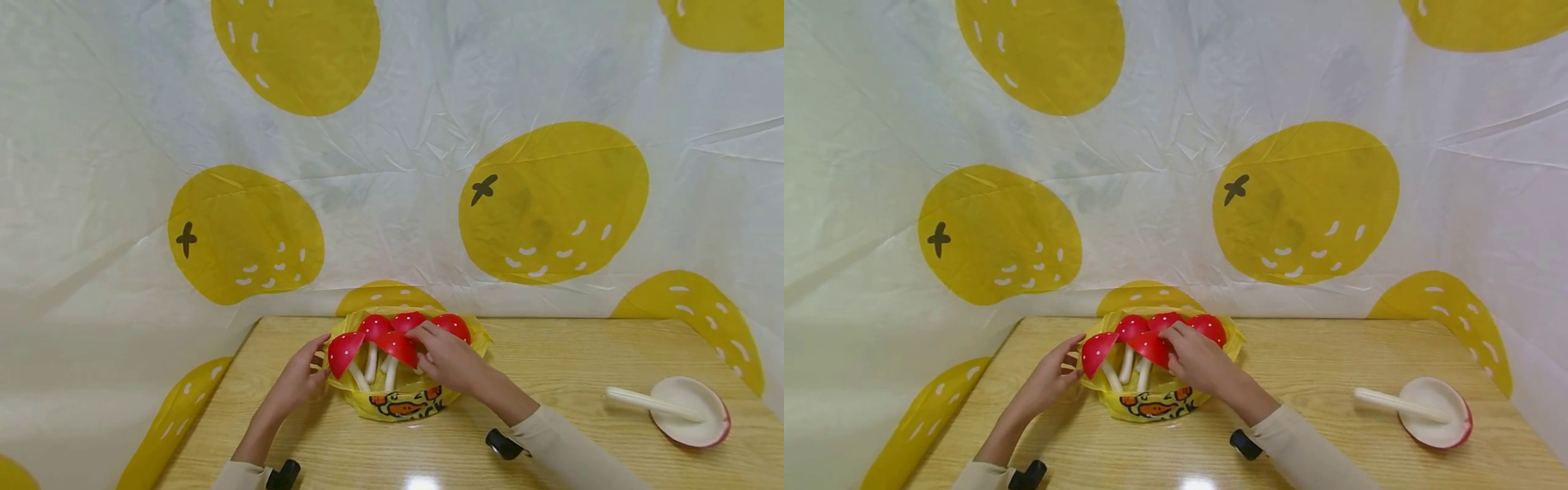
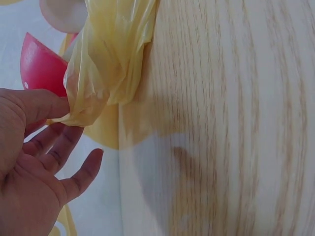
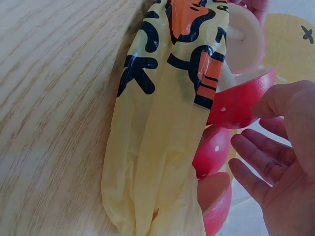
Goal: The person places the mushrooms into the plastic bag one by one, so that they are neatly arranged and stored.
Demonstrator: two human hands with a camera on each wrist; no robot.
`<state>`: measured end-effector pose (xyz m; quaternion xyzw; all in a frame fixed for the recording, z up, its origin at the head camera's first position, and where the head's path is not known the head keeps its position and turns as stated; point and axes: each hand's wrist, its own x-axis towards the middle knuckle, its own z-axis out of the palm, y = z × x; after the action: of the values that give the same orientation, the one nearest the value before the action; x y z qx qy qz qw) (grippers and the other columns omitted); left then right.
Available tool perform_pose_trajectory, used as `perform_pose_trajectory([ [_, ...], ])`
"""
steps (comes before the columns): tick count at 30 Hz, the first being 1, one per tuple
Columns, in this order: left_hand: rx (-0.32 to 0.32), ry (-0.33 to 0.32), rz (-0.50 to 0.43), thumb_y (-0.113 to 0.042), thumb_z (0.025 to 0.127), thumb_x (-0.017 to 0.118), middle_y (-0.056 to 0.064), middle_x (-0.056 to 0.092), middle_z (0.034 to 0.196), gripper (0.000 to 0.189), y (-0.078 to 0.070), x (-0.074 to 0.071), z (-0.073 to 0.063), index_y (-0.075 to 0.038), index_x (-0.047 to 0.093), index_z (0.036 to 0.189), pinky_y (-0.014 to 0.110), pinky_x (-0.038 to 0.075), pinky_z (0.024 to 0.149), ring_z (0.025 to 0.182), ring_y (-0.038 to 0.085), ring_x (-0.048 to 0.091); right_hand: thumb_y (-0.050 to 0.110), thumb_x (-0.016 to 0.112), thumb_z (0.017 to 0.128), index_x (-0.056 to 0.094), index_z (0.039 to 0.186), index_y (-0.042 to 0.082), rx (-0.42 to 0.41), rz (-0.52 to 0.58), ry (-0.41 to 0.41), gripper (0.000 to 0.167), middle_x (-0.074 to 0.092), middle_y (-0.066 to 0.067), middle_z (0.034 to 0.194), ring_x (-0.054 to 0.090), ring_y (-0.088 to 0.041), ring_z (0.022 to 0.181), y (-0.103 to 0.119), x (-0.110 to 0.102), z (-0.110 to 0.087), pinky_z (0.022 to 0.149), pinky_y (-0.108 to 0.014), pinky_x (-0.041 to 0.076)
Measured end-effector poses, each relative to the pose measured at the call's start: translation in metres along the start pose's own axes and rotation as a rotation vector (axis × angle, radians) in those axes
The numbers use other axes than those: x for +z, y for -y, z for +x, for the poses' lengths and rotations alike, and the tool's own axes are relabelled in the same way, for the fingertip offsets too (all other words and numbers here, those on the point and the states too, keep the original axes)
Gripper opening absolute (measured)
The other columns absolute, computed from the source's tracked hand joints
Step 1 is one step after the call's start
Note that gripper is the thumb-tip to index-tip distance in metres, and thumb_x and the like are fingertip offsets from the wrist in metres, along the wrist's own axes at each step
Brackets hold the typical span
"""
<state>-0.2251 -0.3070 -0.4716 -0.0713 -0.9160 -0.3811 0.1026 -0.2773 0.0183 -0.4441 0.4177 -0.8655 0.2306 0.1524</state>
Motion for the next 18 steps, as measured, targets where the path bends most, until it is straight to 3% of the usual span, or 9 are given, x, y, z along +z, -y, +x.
perform_pose_trajectory([
  [10, -0.025, 0.007, -0.035, 0.012, 0.087, 0.070, 0.017, 0.059, 0.130, 0.068, -0.0004, -0.0005, -0.0035, 0.000, 0.046, 0.148, 0.036, 0.058, 0.081, 0.097, 0.023, 0.064, 0.016, 0.073, 0.090, 0.063, 0.130, 0.010, 0.027, 0.006, 0.016, 0.042, 0.063, -0.001, 0.124, 0.062, -0.014, 0.100, 0.0004, 0.0002, -0.0001, 0.088, -0.032, 0.057],
  [16, -0.035, 0.009, -0.067, 0.010, 0.087, 0.071, 0.017, 0.058, 0.133, 0.069, -0.0005, -0.0015, -0.0015, -0.003, 0.045, 0.150, 0.028, 0.056, 0.078, 0.097, 0.022, 0.064, 0.036, 0.081, 0.085, 0.058, 0.137, 0.009, 0.042, 0.015, 0.039, 0.063, 0.062, -0.005, 0.129, 0.063, -0.016, 0.100, 0.0028, 0.0043, 0.0031, 0.089, -0.036, 0.058],
  [18, -0.027, 0.009, -0.070, 0.010, 0.087, 0.071, 0.018, 0.057, 0.134, 0.069, -0.0011, -0.0012, -0.0009, -0.002, 0.045, 0.150, 0.028, 0.056, 0.078, 0.097, 0.023, 0.063, 0.037, 0.082, 0.084, 0.056, 0.139, 0.009, 0.053, 0.004, 0.040, 0.067, 0.061, -0.005, 0.128, 0.062, -0.014, 0.093, 0.0037, 0.0063, 0.0047, 0.086, -0.034, 0.059],
])
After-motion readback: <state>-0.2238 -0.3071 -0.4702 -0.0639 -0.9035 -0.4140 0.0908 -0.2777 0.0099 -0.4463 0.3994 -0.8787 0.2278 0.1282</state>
